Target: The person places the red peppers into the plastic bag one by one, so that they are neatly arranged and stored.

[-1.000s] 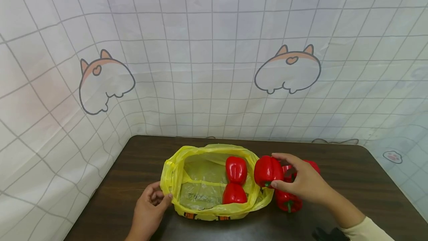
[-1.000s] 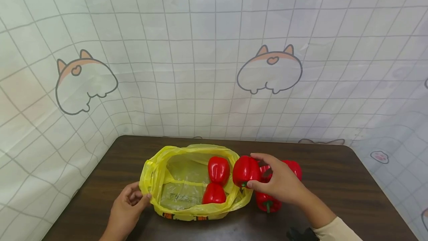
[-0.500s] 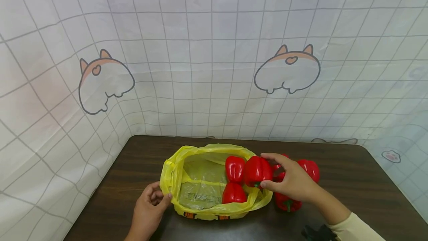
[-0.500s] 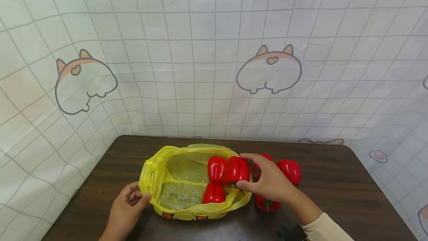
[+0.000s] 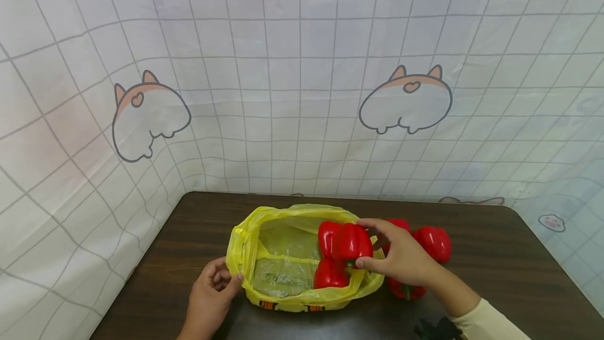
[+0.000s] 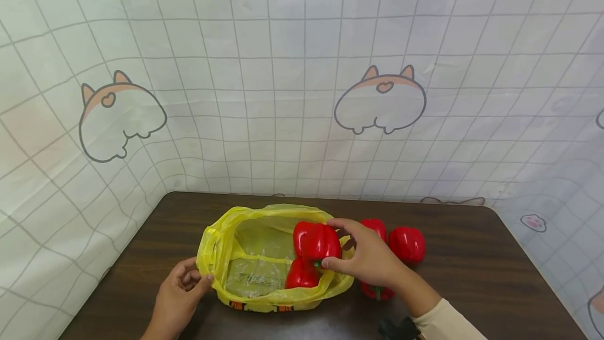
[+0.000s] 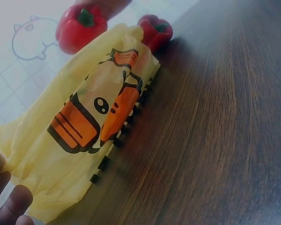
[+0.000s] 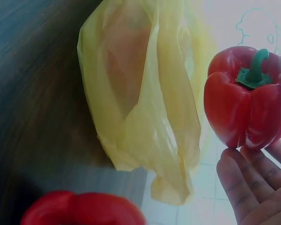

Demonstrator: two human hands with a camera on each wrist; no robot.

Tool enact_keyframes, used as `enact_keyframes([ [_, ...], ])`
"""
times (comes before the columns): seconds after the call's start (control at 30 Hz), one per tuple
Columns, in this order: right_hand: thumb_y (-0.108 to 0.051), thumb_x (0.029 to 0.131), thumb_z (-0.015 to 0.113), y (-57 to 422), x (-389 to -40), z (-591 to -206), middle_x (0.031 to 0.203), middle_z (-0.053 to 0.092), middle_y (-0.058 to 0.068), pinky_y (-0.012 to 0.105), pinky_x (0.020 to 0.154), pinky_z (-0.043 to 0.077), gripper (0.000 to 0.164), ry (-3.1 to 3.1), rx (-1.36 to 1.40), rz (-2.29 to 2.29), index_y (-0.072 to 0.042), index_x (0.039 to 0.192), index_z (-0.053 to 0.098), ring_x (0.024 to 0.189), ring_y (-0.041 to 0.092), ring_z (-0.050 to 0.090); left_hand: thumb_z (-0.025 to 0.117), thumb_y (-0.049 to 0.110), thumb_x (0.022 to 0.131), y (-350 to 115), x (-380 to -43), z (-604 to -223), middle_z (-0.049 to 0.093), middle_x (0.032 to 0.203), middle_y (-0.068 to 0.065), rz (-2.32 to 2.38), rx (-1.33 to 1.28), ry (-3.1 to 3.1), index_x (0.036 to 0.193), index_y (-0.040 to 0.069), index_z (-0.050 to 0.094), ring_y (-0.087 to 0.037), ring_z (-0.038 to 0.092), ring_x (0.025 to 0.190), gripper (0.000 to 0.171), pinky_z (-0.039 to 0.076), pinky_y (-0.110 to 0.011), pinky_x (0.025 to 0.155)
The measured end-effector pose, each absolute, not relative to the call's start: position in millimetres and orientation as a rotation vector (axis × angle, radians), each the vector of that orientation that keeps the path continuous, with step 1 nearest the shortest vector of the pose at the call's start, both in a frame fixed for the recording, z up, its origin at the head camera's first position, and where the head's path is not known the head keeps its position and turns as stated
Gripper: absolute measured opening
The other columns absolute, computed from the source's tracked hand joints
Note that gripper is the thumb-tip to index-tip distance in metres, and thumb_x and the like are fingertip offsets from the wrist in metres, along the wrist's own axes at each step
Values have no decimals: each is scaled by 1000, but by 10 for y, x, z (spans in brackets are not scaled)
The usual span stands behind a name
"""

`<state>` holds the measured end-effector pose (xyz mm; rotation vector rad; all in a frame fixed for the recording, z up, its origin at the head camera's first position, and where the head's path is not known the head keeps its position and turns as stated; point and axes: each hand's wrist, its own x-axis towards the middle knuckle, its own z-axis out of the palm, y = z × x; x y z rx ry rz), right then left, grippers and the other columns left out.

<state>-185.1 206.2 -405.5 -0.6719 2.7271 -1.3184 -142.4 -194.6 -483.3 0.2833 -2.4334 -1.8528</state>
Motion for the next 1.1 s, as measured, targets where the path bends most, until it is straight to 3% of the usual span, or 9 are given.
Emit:
enact_keyframes([
  [0.33, -39, 79, 89, 1919, -1859, -4063, 125, 63, 1, 36, 75, 58, 76, 2735, -691, -1292, -15, 143, 54, 99, 20, 64, 79, 17, 92, -1936, -1431, -4836, 70, 94, -8, -1867, 271, -2420, 136, 4, 55, -20, 68, 84, 51, 55, -28, 70],
  [0.5, -37, 81, 88, 1839, -1853, -4057, 128, 62, 6, 33, 72, 57, 75, 2696, -705, -1298, -12, 143, 54, 100, 23, 65, 79, 15, 93, -1935, -1431, -4842, 70, 94, -8, -1871, 282, -2416, 137, 3, 55, -19, 67, 83, 52, 55, -28, 69],
  [0.63, -39, 81, 88, 1792, -1864, -4090, 126, 63, 3, 33, 72, 57, 76, 2692, -693, -1298, -15, 144, 54, 100, 21, 64, 79, 15, 93, -1931, -1432, -4848, 70, 94, -8, -1881, 290, -2410, 138, 2, 54, -19, 68, 83, 53, 55, -28, 69],
  [0.87, -39, 81, 88, 1721, -1887, -4144, 122, 64, -3, 46, 86, 56, 76, 2677, -739, -1318, -14, 145, 54, 104, 19, 62, 78, 14, 93, -1918, -1435, -4844, 71, 93, -8, -1867, 276, -2416, 136, 4, 56, -21, 68, 83, 50, 55, -28, 70],
  [1.1, -36, 81, 88, 1617, -1912, -4171, 122, 64, -4, 51, 91, 53, 73, 2657, -766, -1343, -13, 143, 56, 107, 19, 60, 79, 16, 92, -1909, -1430, -4839, 71, 93, -8, -1861, 267, -2414, 136, 5, 56, -20, 68, 83, 50, 56, -28, 70],
])
